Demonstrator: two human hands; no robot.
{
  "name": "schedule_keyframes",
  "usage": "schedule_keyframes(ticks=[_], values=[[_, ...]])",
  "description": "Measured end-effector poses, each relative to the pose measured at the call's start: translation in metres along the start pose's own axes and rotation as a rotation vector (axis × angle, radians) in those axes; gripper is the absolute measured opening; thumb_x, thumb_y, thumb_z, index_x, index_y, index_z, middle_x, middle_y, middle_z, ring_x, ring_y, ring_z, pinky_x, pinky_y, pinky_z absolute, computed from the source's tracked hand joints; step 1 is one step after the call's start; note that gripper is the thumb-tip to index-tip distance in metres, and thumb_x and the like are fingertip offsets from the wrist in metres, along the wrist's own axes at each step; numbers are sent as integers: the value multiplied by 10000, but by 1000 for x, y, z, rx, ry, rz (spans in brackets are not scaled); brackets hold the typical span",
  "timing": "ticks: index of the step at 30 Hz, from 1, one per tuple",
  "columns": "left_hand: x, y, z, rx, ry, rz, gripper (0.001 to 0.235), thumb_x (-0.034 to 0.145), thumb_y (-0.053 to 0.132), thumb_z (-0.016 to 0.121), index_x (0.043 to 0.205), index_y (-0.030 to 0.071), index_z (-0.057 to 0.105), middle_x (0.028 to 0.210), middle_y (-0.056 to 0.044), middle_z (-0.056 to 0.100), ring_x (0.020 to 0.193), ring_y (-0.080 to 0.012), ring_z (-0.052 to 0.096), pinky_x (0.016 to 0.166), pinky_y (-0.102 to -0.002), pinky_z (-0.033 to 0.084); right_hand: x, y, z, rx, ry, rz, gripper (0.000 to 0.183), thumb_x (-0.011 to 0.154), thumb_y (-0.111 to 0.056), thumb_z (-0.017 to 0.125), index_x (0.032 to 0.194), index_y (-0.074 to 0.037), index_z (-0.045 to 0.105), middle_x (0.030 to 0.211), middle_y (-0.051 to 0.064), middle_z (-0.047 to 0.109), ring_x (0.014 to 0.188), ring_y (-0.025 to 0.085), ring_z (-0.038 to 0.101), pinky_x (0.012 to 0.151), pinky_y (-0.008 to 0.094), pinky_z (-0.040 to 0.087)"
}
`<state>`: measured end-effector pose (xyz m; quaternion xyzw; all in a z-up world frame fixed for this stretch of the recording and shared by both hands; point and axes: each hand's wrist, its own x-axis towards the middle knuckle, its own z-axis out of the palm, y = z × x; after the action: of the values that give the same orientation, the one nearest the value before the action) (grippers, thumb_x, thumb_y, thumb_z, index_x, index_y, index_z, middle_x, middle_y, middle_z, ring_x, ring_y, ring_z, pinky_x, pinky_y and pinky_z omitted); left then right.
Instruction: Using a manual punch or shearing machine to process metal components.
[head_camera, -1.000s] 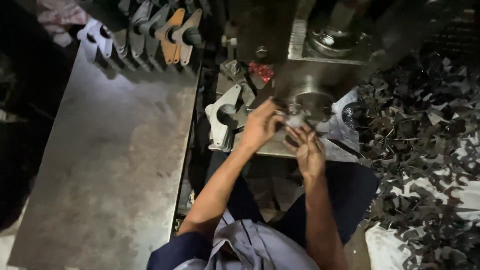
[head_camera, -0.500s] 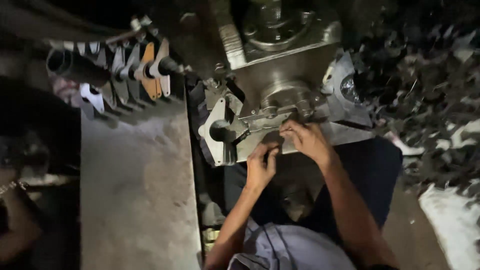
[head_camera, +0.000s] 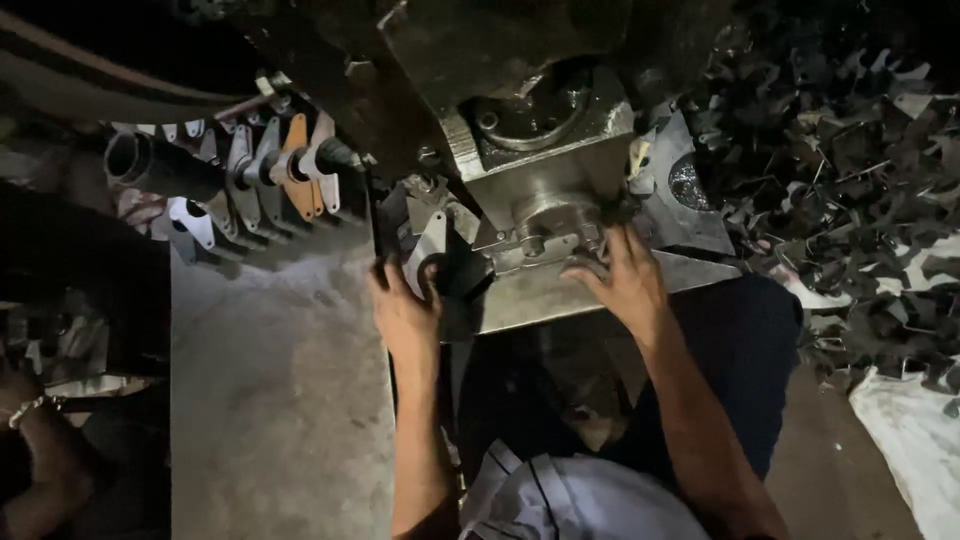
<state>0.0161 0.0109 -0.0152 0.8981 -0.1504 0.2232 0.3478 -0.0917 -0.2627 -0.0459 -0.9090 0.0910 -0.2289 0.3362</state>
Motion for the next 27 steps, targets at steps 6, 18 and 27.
schedule_keyframes(ticks=[6, 18, 27], values=[[13, -80, 22, 308, -301, -284, 653, 871, 551, 799, 1104, -46, 678, 1067, -345, 667, 955, -500, 678, 791, -523, 547, -2, 27, 9, -231, 234, -273, 469, 922, -257, 804, 1205, 53, 596, 1248, 282, 637, 1225, 417, 613, 985, 476, 578], [-25, 20, -3, -176, -261, -271, 248, 924, 252, 727, 930, 4, 718, 719, -205, 708, 669, -377, 675, 581, -470, 513, -17, 137, -56, 1081, 183, 301, 207, 1056, -172, 679, 1165, 4, 676, 1108, 98, 714, 945, 191, 687, 791, 300, 566], [-45, 28, 126, -734, -291, -670, 472, 977, 279, 738, 623, -7, 612, 487, -84, 604, 362, -120, 532, 362, -312, 394, -56, 7, 61, 953, -325, 681, 424, 996, -348, 584, 1228, 0, 647, 975, 177, 771, 764, 248, 773, 616, 368, 634]])
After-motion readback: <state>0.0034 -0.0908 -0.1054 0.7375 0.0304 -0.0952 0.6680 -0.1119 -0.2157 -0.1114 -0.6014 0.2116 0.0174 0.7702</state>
